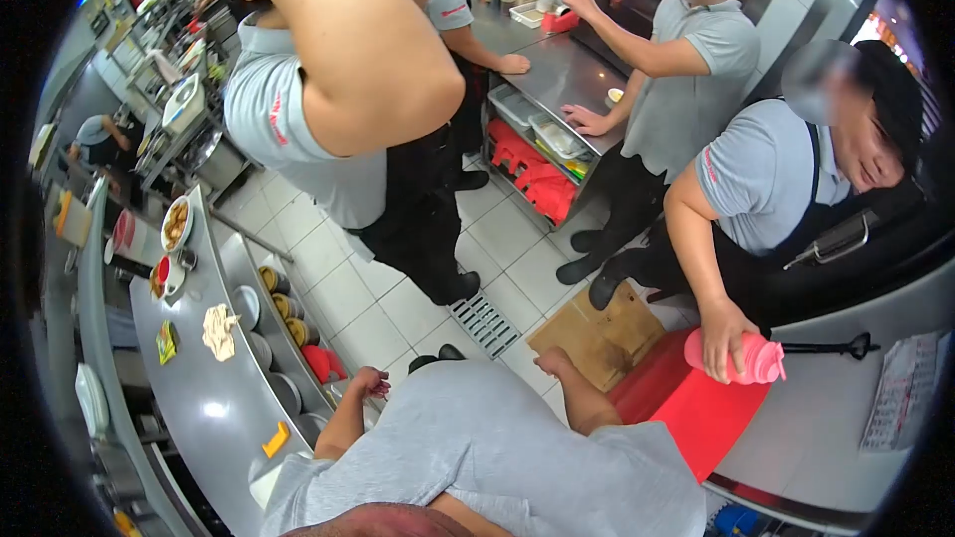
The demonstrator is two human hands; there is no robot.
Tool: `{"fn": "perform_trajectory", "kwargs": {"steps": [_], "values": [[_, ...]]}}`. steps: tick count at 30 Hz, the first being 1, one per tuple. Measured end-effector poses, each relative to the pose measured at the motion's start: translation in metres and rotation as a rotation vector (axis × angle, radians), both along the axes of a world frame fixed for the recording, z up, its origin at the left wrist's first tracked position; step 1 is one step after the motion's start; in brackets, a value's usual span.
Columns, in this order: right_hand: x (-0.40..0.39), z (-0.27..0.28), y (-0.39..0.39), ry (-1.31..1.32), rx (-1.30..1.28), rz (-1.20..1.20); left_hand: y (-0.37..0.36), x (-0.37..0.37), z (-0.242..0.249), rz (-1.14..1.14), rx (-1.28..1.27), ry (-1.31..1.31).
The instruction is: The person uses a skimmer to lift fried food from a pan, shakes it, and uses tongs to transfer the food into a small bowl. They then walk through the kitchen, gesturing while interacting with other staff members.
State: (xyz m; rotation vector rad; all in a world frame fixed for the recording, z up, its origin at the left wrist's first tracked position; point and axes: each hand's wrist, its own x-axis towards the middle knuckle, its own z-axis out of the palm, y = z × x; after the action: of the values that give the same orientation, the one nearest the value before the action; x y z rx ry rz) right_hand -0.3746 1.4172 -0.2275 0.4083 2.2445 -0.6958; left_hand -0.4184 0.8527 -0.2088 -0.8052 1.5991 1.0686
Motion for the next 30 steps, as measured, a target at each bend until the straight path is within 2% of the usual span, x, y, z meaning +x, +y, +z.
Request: {"fn": "perform_trajectory", "kwargs": {"steps": [3,6,7,10,13,15,17,20,22,24,27,29,30], "values": [[0.012,0.040,-0.016,-0.085,-0.024,-0.175,0.000,0.033,0.029,-0.105,-0.101,-0.006],[0.037,0.031,-0.024,-0.125,-0.005,-0.151,-0.022,0.058,0.029,-0.054,-0.012,0.022],[0.050,0.018,-0.025,-0.124,0.005,-0.051,-0.036,0.069,0.015,-0.085,0.035,0.032],[0.091,0.006,-0.027,-0.201,-0.097,-0.045,-0.030,0.083,0.032,-0.185,-0.070,-0.018],[0.121,0.046,-0.033,-0.264,-0.083,-0.189,-0.037,0.073,0.010,-0.115,-0.014,-0.088],[0.146,0.034,-0.031,-0.232,-0.106,-0.317,-0.036,0.064,0.006,-0.122,-0.036,-0.057],[0.161,0.024,-0.025,-0.226,-0.126,-0.410,-0.034,0.036,0.010,-0.544,-0.019,0.128],[0.174,0.032,-0.027,-0.271,-0.127,-0.501,-0.025,0.004,0.009,-0.486,-0.010,0.193],[0.176,0.027,-0.032,-0.225,-0.112,-0.397,-0.010,-0.015,0.027,-0.280,-0.038,0.131],[0.174,0.007,-0.036,-0.194,-0.046,-0.267,-0.003,-0.018,0.040,-0.247,-0.015,0.170],[0.151,0.044,-0.067,-0.083,-0.011,-0.287,-0.010,-0.021,0.040,-0.247,-0.012,0.167],[0.143,0.045,-0.081,-0.012,0.012,-0.256,-0.015,-0.020,0.034,-0.264,-0.012,0.128],[0.141,0.040,-0.086,0.027,0.030,-0.154,-0.019,-0.020,0.031,-0.274,-0.012,0.104]]}}
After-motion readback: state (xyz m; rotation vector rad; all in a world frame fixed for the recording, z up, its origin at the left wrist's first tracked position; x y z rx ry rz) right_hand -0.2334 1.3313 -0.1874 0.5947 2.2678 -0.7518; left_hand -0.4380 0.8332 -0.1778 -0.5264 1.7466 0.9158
